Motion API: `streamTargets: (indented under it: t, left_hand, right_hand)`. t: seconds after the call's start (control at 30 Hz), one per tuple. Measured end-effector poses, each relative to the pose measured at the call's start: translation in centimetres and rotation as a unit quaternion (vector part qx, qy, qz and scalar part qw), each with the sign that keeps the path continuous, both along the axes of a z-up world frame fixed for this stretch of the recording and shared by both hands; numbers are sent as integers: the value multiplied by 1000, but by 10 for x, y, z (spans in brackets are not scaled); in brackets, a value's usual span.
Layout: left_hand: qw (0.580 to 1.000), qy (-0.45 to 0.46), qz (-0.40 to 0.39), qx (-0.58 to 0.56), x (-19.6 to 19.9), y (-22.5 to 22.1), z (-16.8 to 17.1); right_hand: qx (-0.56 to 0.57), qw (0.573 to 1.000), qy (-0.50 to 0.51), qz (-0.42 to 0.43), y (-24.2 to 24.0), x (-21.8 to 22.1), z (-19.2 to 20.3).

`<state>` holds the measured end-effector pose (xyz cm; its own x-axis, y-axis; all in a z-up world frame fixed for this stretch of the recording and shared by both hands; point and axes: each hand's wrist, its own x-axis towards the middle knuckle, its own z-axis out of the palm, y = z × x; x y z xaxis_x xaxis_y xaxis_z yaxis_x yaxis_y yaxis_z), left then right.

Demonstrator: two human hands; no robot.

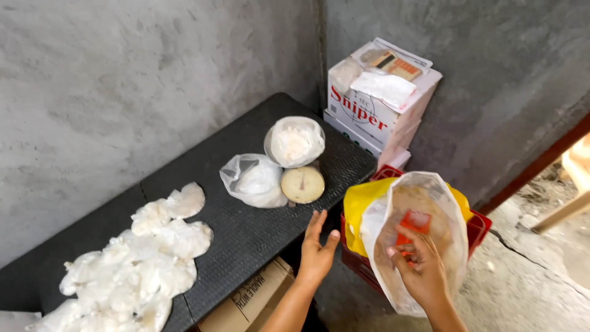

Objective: Measuring and bagging white powder using a scoop and scale in small plastic bags.

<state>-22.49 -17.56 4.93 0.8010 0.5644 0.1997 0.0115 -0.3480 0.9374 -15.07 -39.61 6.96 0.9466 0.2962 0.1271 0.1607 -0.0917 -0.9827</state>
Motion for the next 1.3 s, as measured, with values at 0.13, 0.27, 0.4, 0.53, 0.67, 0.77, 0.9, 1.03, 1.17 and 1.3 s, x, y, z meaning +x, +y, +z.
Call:
streamTargets:
  t: [0.13, 0.27, 0.4, 0.53, 0.67, 0.77, 0.9, 1.03, 1.17, 1.3]
  left_hand:
    - [999, -16, 39, 25, 22, 54, 2]
    - [993, -69, 60, 73, 46, 111, 14]
    - [991, -66, 66, 93, 63, 158, 33]
    - [994, -58, 45, 82, 84, 188, 40]
    - [991, 27, 12, 134, 110, 219, 47]
    - [984, 89, -12, 152, 121, 236, 47]
    - [978, 142, -40, 147, 138, 250, 48]
    - [977, 151, -65, 136, 145, 259, 47]
    - [973, 175, -79, 128, 153, 259, 45]
    - [985, 137, -64, 88, 170, 265, 6]
  right_hand:
    - [8, 1000, -15, 21, 30, 20, 18]
    - [-2, 999, -36, 24, 73, 54, 19]
    - [71, 994, 16, 75, 131, 99, 11]
    - [122, 986, 88, 66, 197, 147, 7]
    - [106, 983, 150, 24, 265, 186, 8]
    - [-31, 997, 72, 7, 300, 202, -2]
    - [-351, 935, -49, 2, 332, 197, 45]
    - [-416, 908, 11, 49, 338, 212, 39]
    - [-216, 973, 24, 75, 336, 231, 12]
    - [-158, 983, 11, 94, 337, 233, 12]
